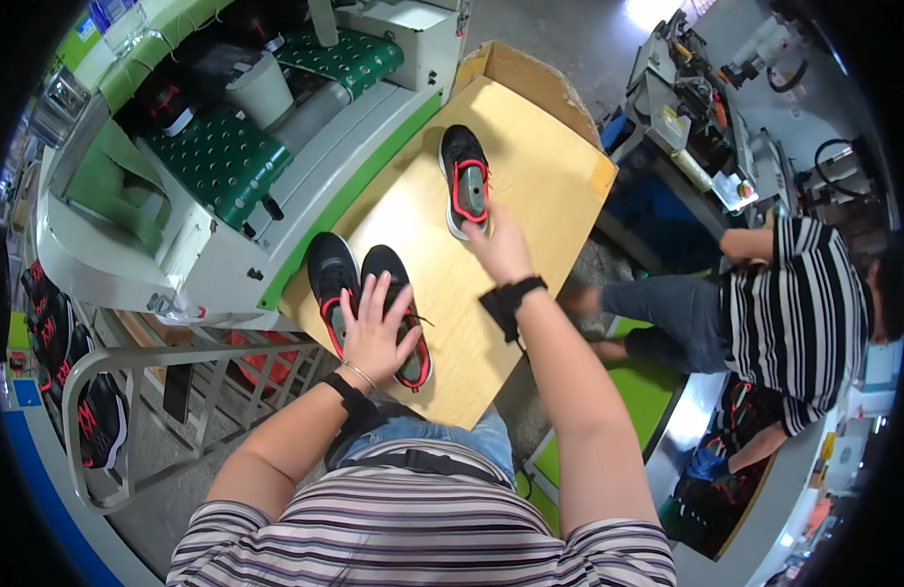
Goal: Checking and sorting finished shoes at a factory workstation, including tying laces and placing them into a machine.
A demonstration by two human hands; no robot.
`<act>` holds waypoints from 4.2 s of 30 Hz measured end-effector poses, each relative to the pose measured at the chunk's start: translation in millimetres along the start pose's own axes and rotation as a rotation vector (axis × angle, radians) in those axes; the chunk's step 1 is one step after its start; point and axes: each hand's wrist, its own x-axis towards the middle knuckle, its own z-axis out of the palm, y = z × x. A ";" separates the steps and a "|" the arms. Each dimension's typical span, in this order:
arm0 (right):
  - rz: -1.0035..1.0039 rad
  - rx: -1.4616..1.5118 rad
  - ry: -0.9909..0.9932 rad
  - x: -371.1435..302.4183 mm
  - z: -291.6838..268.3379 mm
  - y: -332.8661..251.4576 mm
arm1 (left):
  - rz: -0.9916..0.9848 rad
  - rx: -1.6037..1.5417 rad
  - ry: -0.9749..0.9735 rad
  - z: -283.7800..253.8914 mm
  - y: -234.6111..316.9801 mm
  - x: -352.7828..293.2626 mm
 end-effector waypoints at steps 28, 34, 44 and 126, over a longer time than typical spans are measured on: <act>0.068 0.016 -0.394 -58.3 5.6 21.1 | -0.051 -0.072 0.104 2.2 5.8 3.3; 0.233 0.165 -0.476 -46.3 5.7 43.2 | -0.060 -0.068 0.127 2.7 6.9 2.2; -0.402 -0.156 -0.172 -201.7 -20.6 -6.1 | -0.076 -0.079 0.113 5.3 6.4 -0.4; 0.507 0.197 0.387 -5.9 48.5 55.1 | -0.308 -0.071 0.181 -8.2 -37.5 29.5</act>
